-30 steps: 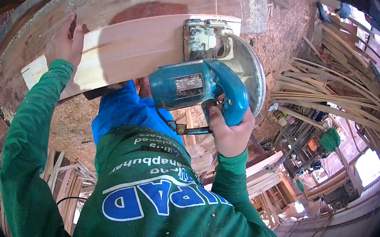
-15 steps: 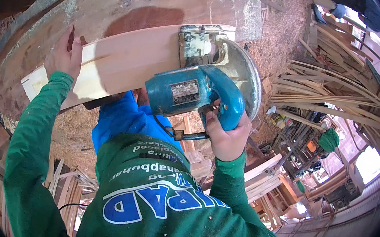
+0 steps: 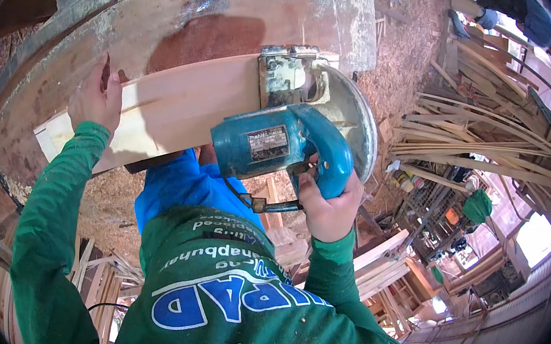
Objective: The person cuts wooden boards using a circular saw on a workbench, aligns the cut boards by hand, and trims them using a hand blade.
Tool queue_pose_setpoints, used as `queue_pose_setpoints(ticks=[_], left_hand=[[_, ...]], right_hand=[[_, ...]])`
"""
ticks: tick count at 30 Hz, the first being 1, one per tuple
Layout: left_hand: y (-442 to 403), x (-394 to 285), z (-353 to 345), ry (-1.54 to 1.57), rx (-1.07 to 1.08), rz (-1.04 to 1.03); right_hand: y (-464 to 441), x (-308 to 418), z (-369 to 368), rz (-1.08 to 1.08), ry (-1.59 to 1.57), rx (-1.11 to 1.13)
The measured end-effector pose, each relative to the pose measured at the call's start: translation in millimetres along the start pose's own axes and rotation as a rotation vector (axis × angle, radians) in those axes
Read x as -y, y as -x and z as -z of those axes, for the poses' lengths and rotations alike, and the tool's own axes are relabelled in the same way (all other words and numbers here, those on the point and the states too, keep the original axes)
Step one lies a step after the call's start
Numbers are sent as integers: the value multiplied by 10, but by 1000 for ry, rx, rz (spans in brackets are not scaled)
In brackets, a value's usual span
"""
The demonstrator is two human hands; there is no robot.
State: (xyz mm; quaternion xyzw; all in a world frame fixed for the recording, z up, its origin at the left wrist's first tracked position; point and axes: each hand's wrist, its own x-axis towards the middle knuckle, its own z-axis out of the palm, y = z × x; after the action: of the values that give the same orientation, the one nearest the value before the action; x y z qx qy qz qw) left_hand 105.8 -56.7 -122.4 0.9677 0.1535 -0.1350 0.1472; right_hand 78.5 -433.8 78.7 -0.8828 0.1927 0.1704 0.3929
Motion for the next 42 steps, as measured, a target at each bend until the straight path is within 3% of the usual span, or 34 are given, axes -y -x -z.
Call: queue_pose_setpoints(ticks=[42], left_hand=[[111,33,22,21,80,5]], right_hand=[[-242,252,-19,-78,-89,9]])
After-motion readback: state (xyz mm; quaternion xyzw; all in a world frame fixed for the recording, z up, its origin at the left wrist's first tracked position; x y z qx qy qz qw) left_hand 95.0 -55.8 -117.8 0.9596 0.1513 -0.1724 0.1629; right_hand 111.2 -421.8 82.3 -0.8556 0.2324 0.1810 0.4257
